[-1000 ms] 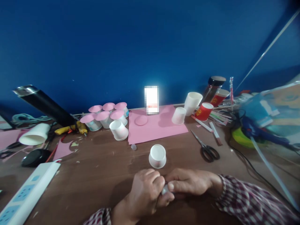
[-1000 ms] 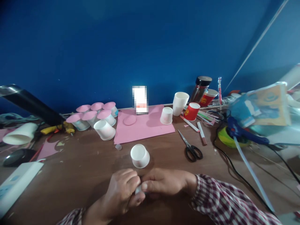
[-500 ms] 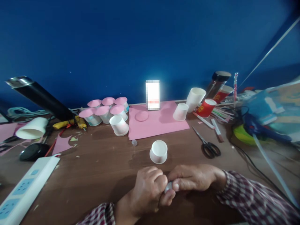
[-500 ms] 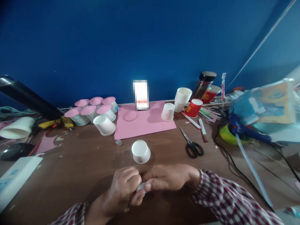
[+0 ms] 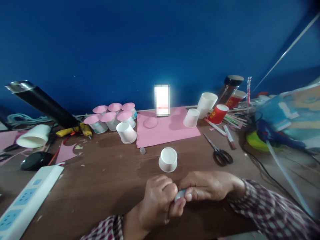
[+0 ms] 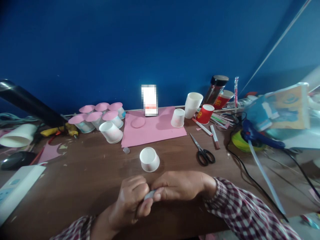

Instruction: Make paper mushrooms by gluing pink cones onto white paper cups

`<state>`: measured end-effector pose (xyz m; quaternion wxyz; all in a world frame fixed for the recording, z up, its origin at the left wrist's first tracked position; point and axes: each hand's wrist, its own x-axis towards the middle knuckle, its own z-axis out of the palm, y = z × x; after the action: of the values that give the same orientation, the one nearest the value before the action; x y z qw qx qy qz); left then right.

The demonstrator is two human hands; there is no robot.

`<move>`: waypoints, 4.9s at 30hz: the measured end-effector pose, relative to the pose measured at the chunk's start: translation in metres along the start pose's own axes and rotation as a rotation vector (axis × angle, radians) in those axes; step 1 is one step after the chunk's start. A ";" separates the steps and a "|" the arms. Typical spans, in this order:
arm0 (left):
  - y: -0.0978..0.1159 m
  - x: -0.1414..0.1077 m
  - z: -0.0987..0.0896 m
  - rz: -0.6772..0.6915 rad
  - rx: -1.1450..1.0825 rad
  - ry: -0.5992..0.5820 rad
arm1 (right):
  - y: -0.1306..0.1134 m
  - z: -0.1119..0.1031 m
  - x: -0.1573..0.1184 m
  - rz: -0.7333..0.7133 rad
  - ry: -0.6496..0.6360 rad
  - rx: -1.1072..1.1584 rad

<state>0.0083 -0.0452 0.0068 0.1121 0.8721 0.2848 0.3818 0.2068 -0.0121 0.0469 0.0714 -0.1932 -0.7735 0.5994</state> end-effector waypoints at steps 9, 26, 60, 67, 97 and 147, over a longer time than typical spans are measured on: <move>-0.016 -0.001 -0.006 -0.297 -0.190 0.033 | 0.016 0.000 -0.001 0.080 0.251 0.315; -0.009 0.027 0.000 -0.928 -0.936 0.289 | 0.040 0.028 0.016 -0.076 0.542 0.779; -0.002 0.032 0.017 -0.766 -0.637 0.066 | 0.035 -0.002 -0.002 0.096 0.857 0.051; -0.002 0.021 0.020 -0.638 -0.168 -0.176 | 0.041 0.001 -0.002 0.098 0.844 -0.092; -0.016 0.015 0.028 -0.611 -0.118 -0.164 | 0.035 0.012 0.010 -0.050 0.886 0.047; -0.013 0.015 0.036 -0.537 -0.493 -0.084 | 0.039 0.010 0.016 -0.140 0.864 0.249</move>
<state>0.0374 -0.0251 -0.0141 0.4268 0.7278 0.3982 0.3600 0.1974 -0.0068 0.0053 0.4509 -0.3627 -0.6060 0.5458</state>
